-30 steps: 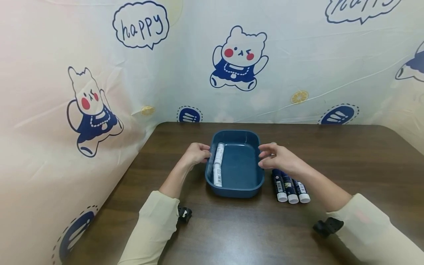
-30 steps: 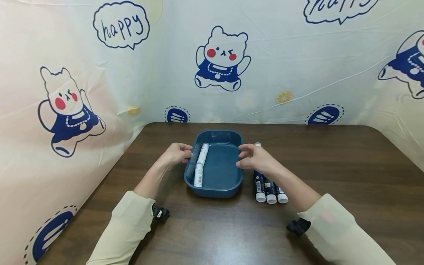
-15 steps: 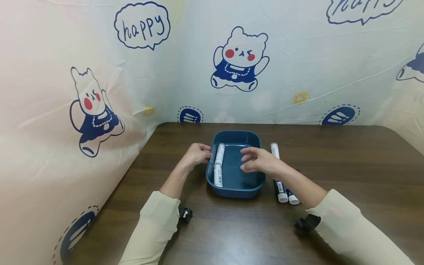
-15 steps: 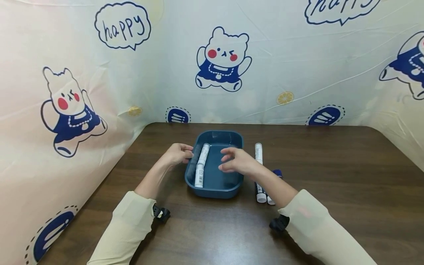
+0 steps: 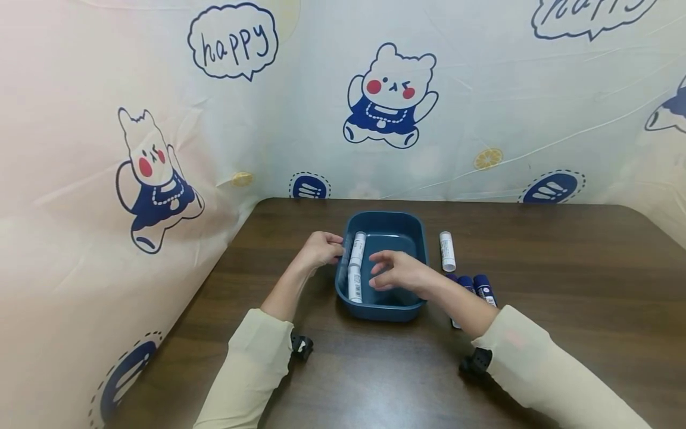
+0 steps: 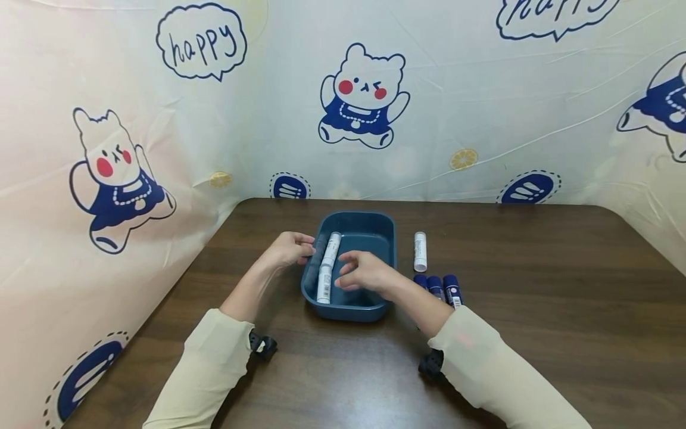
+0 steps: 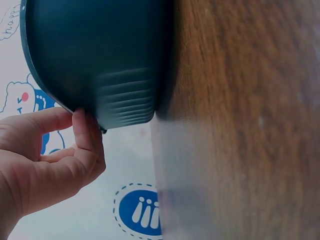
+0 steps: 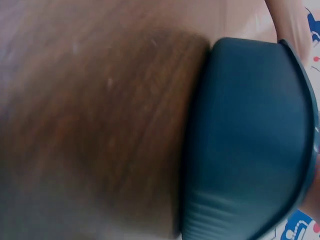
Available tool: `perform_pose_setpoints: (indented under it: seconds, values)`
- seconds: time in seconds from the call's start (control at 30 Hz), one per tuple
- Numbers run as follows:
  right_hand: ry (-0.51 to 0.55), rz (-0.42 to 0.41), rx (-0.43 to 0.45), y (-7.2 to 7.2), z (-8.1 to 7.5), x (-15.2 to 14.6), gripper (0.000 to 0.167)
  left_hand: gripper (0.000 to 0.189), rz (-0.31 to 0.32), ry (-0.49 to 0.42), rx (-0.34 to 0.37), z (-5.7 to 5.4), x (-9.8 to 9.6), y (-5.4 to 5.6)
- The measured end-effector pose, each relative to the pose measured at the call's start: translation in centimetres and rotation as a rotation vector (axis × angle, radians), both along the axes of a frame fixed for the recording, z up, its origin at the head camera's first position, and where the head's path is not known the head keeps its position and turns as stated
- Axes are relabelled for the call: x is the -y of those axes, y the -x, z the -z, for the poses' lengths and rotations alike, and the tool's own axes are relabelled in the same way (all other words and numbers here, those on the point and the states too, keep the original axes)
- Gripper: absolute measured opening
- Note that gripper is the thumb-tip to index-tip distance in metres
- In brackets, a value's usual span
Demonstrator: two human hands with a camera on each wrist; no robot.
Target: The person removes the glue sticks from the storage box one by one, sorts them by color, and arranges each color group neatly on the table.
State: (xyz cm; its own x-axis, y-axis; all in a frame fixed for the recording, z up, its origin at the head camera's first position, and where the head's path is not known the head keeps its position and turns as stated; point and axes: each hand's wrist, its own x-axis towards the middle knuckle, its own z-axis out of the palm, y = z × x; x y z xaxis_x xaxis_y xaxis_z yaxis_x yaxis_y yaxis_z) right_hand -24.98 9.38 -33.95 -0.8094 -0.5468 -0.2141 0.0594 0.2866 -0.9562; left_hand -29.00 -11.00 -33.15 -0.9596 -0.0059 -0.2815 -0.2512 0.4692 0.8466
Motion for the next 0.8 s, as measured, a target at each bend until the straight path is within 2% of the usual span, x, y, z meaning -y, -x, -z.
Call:
perform_pose_setpoints:
  seconds: [0.4,0.8]
  values:
    - [-0.085,-0.063,0.016,0.3,0.8,1.7,0.061,0.029,0.024,-0.003,-0.019,0.0,0.2,0.0]
    - [-0.189,-0.04,-0.038,0.4,1.0,2.8,0.062,0.029,0.029,-0.005,-0.007,-0.1,0.2,0.0]
